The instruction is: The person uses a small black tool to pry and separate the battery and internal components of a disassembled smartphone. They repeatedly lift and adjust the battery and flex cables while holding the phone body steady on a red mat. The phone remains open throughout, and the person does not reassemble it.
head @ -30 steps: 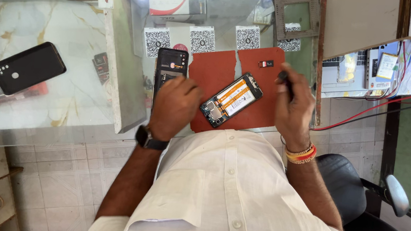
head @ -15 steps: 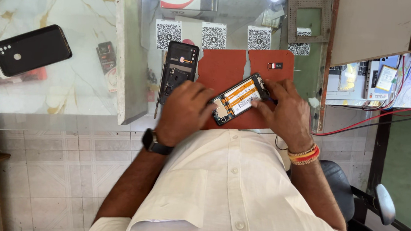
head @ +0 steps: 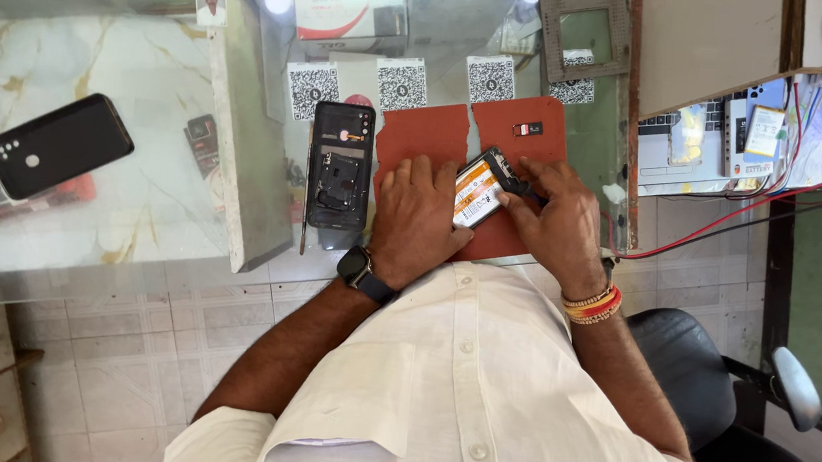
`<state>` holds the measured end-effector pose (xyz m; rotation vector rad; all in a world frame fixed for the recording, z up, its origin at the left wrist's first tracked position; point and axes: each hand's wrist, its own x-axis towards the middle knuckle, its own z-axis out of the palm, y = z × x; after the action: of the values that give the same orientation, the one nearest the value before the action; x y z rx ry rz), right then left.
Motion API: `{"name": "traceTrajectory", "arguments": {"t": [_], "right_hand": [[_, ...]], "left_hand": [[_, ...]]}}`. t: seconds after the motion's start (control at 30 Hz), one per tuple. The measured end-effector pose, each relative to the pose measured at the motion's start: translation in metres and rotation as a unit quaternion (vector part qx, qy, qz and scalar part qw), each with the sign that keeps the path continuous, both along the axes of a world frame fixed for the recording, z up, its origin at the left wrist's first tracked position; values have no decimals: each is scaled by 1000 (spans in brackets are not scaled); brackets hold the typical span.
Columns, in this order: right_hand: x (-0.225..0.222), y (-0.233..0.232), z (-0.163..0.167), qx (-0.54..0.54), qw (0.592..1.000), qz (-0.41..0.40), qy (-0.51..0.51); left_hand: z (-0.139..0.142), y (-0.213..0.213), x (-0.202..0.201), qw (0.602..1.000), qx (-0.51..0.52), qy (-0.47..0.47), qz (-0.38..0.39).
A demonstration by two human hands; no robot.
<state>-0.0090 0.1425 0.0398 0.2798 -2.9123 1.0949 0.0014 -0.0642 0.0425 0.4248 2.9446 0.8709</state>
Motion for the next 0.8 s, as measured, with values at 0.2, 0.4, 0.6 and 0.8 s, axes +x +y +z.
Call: {"name": "traceTrajectory", "arguments": {"t": [0.2,0.4,0.6,0.8], "right_hand": [[-2,9,-9,-46,999,22,13],[-4,21,-19,-293,924,-62,-236],[-4,15,-14,-557,784,-85,-260],[-6,-10,7,-629,716,-91,-288]], "left_hand": [[6,2,0,996,58,-57,-44],[23,-18,-18,989,87,-3,-121],[18,-63,-39,821,545,-171,-12],[-4,-9,-23,546,833,-92,-18]]}}
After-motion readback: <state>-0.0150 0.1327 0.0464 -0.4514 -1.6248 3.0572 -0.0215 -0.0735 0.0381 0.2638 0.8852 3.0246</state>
